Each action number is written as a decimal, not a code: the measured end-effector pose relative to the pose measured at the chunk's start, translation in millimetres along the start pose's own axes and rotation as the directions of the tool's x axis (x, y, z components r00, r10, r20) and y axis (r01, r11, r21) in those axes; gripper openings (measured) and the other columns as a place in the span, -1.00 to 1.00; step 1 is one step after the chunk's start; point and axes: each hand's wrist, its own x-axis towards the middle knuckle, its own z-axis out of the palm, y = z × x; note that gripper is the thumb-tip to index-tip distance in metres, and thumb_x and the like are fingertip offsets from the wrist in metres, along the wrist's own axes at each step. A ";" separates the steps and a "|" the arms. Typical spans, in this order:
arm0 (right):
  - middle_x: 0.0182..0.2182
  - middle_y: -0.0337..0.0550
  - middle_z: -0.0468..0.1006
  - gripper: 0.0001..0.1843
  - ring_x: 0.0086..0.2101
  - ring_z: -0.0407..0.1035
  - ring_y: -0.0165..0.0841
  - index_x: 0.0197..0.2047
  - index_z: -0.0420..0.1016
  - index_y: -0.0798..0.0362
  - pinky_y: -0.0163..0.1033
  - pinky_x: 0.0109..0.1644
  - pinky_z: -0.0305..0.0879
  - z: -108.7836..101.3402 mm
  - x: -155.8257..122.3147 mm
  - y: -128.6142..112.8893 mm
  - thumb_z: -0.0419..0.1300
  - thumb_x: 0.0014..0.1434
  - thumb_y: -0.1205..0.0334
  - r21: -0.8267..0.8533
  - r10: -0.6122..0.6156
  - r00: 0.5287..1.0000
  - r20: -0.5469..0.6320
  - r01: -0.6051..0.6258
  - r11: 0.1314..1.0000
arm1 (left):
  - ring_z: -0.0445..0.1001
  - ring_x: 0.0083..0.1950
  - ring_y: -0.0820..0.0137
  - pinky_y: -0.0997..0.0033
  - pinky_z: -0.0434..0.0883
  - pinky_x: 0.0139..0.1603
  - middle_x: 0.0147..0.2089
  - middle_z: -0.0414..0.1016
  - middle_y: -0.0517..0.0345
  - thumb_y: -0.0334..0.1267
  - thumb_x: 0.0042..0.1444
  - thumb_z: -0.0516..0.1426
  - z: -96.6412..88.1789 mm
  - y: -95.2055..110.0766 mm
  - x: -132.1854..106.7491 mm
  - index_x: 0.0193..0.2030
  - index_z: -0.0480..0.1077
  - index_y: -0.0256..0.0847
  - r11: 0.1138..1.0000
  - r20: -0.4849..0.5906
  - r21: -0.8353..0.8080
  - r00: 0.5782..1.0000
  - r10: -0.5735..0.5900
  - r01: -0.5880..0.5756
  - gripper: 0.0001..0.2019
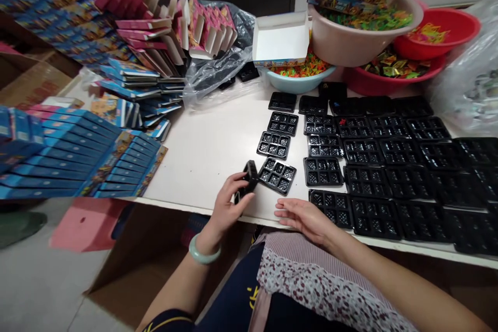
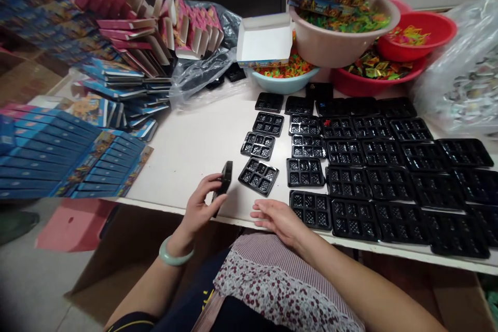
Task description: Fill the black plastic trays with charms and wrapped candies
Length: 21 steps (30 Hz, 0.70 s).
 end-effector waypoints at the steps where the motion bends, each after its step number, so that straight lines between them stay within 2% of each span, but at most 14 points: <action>1: -0.39 -0.16 0.55 -0.69 -0.36 0.47 -0.39 -0.30 0.49 0.10 -0.30 -0.29 0.41 2.5 -3.2 -1.6 0.40 -0.11 0.15 -0.081 -0.054 0.998 0.020 0.056 0.995 | 0.38 0.10 0.22 0.15 0.38 0.05 0.07 0.39 -0.07 -0.28 0.07 0.21 5.5 5.8 -3.1 -0.12 0.40 -0.15 0.999 0.062 0.004 0.997 0.036 -0.037 -0.79; 4: -0.58 -0.34 0.45 -0.69 -0.58 0.30 -0.51 -0.36 0.47 0.06 -0.38 -0.51 0.24 11.0 -2.3 -4.9 0.40 -0.15 0.11 -0.250 -0.293 0.956 0.028 0.291 0.924 | 0.37 0.11 0.20 0.10 0.37 0.09 0.07 0.38 -0.10 -0.25 0.06 0.21 27.9 17.8 -7.9 -0.12 0.42 -0.16 0.997 0.177 0.002 0.981 0.078 -0.080 -0.78; 6: -0.67 -0.40 0.38 -0.68 -0.65 0.19 -0.54 -0.44 0.42 0.06 -0.39 -0.56 0.16 14.8 2.6 -4.2 0.40 -0.18 0.07 -0.267 -0.368 0.930 -0.003 0.354 0.896 | 0.37 0.11 0.20 0.09 0.36 0.09 0.06 0.38 -0.11 -0.23 0.06 0.22 39.9 20.8 -8.1 -0.13 0.43 -0.17 0.998 0.183 -0.013 0.981 0.065 -0.063 -0.78; 9: -0.70 -0.40 0.36 -0.59 -0.65 0.21 -0.55 -0.55 0.29 0.06 -0.41 -0.55 0.19 15.3 6.2 1.4 0.41 -0.20 0.02 -0.153 -0.352 0.934 -0.057 0.341 0.928 | 0.38 0.09 0.21 0.12 0.34 0.10 0.05 0.40 -0.08 -0.22 0.04 0.23 45.5 20.4 -6.1 -0.19 0.44 -0.17 0.993 0.199 -0.119 0.980 0.004 0.020 -0.81; 11: -0.67 -0.40 0.38 -0.55 -0.62 0.27 -0.55 -0.55 0.24 0.05 -0.41 -0.50 0.27 10.6 2.9 7.7 0.43 -0.22 0.02 -0.051 -0.301 0.950 -0.083 0.297 0.953 | 0.40 0.06 0.24 0.23 0.38 0.01 0.04 0.41 -0.05 -0.22 0.04 0.23 41.8 17.1 -4.2 -0.24 0.43 -0.18 0.965 0.196 -0.226 0.977 -0.089 0.133 -0.84; 14: -0.57 -0.37 0.44 -0.55 -0.49 0.42 -0.49 -0.49 0.29 0.05 -0.37 -0.37 0.38 -7.4 -9.9 19.5 0.45 -0.24 0.01 0.048 -0.180 0.977 -0.117 0.187 0.981 | 0.42 0.00 0.27 0.36 0.40 -0.14 0.00 0.43 0.01 -0.19 0.04 0.22 30.1 4.6 -0.7 -0.26 0.42 -0.19 0.887 0.068 -0.359 0.956 -0.285 0.290 -0.84; 17: -0.37 -0.19 0.56 -0.55 -0.22 0.51 -0.33 -0.42 0.37 0.06 -0.24 -0.13 0.43 -36.8 -30.0 28.6 0.43 -0.22 -0.04 -0.017 -0.027 0.997 -0.073 0.026 1.000 | 0.42 -0.05 0.33 0.35 0.37 -0.05 -0.10 0.46 0.09 -0.17 0.00 0.25 18.7 -14.6 2.5 -0.19 0.42 -0.17 0.840 -0.158 -0.451 0.900 -0.406 0.300 -0.77; 19: -0.21 -0.06 0.58 -0.55 -0.10 0.48 -0.25 -0.30 0.46 0.07 -0.13 0.00 0.39 -56.4 -45.1 27.7 0.37 -0.12 -0.10 -0.210 0.010 1.000 -0.020 -0.014 0.978 | 0.41 -0.08 0.34 0.33 0.34 0.01 -0.14 0.47 0.12 -0.16 -0.02 0.26 15.1 -26.2 3.6 -0.16 0.42 -0.16 0.822 -0.248 -0.494 0.860 -0.446 0.284 -0.72; 20: -0.17 -0.02 0.58 -0.55 -0.09 0.47 -0.22 -0.24 0.49 0.07 -0.08 0.03 0.36 -64.1 -51.9 24.5 0.31 -0.05 -0.12 -0.358 -0.007 1.000 0.011 0.011 0.934 | 0.41 -0.08 0.34 0.32 0.34 0.02 -0.15 0.47 0.12 -0.15 -0.03 0.26 15.0 -30.6 3.9 -0.15 0.42 -0.16 0.811 -0.267 -0.513 0.847 -0.460 0.279 -0.71; 21: -0.17 -0.01 0.58 -0.58 -0.11 0.47 -0.21 -0.21 0.51 0.06 -0.04 0.04 0.35 -69.2 -57.5 19.6 0.25 0.03 -0.12 -0.523 -0.043 0.998 0.050 0.063 0.850 | 0.41 -0.08 0.34 0.31 0.34 0.03 -0.14 0.47 0.11 -0.14 -0.03 0.26 15.9 -34.0 4.2 -0.14 0.42 -0.16 0.800 -0.272 -0.531 0.839 -0.472 0.278 -0.69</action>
